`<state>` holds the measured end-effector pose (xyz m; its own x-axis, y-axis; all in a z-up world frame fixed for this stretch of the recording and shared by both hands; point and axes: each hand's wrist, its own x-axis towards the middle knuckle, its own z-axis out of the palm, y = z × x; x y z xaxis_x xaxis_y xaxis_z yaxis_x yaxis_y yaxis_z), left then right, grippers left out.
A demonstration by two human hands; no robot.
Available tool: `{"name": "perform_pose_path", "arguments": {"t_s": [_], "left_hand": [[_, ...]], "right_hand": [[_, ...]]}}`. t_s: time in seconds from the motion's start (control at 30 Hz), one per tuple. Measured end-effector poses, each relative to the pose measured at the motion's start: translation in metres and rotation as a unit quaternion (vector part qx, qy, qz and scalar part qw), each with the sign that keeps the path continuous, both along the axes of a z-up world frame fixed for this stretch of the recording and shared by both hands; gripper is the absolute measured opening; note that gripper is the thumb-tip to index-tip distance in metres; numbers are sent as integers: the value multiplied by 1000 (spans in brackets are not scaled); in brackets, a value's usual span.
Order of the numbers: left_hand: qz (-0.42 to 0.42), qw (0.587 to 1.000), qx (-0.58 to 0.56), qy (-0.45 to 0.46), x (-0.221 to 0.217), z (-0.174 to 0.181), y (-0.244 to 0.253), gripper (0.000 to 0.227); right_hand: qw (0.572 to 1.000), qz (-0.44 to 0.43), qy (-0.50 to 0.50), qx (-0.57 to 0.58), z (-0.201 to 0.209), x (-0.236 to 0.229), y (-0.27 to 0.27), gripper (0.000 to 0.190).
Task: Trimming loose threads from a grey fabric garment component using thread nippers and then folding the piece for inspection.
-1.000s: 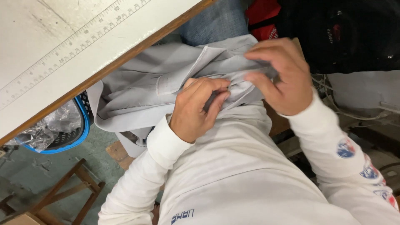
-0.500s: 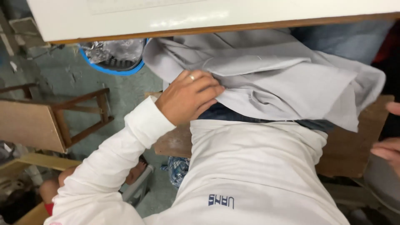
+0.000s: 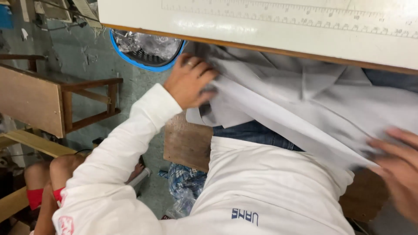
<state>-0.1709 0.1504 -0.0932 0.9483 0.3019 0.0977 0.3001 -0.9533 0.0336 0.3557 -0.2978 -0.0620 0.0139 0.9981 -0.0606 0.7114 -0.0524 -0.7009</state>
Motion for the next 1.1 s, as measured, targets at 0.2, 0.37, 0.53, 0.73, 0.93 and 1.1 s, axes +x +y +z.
{"name": "perform_pose_path", "arguments": {"t_s": [0.2, 0.37, 0.53, 0.73, 0.93, 1.1], "left_hand": [[-92, 992, -88, -12, -7, 65, -36, 12], [-122, 988, -99, 3, 12, 88, -77, 14], [-131, 985, -108, 35, 37, 102, -91, 5], [-144, 982, -125, -18, 35, 131, -102, 4], [-116, 979, -167, -31, 15, 96, -147, 14], [86, 968, -233, 41, 23, 73, -141, 34]], "right_hand": [[999, -25, -4, -37, 11, -3, -19, 28], [997, -32, -13, -69, 38, -2, -27, 36], [995, -48, -17, -83, 72, -33, 29, 50], [982, 188, -15, -30, 88, -140, 173, 22], [958, 203, -127, -156, 37, -156, 185, 23], [935, 144, -312, -92, 13, -166, 179, 33]]}}
